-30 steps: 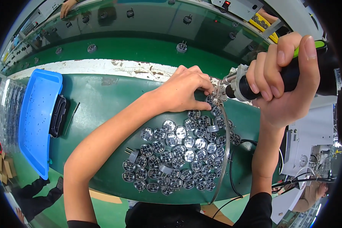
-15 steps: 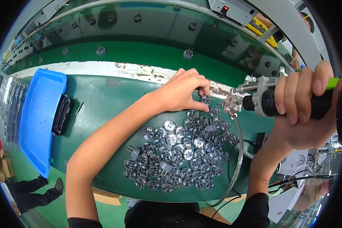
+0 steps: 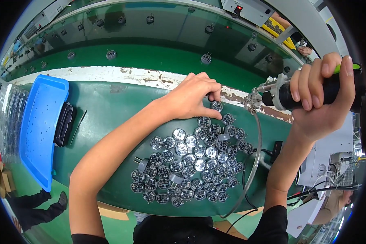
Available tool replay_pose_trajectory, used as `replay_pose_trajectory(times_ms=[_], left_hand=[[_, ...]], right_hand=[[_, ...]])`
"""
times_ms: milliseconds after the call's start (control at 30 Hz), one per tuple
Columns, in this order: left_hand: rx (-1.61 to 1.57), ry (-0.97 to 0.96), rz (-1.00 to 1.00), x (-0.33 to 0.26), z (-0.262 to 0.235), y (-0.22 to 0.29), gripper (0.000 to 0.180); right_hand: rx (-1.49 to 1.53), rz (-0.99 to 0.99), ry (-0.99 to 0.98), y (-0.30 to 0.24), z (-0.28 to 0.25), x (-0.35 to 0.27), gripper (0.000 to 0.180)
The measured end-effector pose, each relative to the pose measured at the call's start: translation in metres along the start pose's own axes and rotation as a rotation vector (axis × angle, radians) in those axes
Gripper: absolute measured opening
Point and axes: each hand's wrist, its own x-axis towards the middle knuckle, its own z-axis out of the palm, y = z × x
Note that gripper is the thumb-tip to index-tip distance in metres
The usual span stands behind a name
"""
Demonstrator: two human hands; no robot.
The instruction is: The person assembles small round electronic components on a factory workbench using a handheld power tool.
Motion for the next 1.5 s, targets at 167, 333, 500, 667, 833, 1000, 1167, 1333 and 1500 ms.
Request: replay_pose_trajectory(times_ms=[167,333,500,667,833,1000,1167,1333,1500], left_hand=[[0.012,0.005,-0.007,-0.001,0.0,0.0,0.038],[0.016,0.011,0.005,-0.001,0.0,0.0,0.038],[0.014,0.022,-0.001,0.0,0.002,-0.001,0.038],[0.019,0.036,0.008,-0.001,0.003,-0.002,0.039],[0.026,0.046,0.015,-0.001,0.004,-0.004,0.039],[0.027,0.044,0.009,0.001,0.001,0.0,0.039],[0.047,0.013,-0.008,-0.001,-0.007,0.0,0.038],[0.035,-0.179,0.022,-0.002,-0.041,0.003,0.045],[0.014,-0.093,-0.159,0.034,-0.062,-0.013,0.051]], right_hand=[[0.083,0.035,-0.049,0.006,-0.002,-0.001,0.037],[0.121,0.069,-0.073,0.015,0.002,-0.004,0.039],[0.118,0.095,-0.032,0.018,0.023,-0.008,0.04],[0.107,0.099,-0.058,0.02,0.021,-0.008,0.041],[0.106,0.102,-0.053,0.024,0.026,-0.01,0.041],[0.123,0.13,-0.086,0.027,0.023,-0.007,0.041],[0.09,0.211,0.036,0.034,0.027,-0.001,0.039],[0.17,0.017,-0.149,-0.015,-0.015,0.002,0.038],[0.103,-0.004,-0.178,-0.028,-0.027,0.003,0.034]])
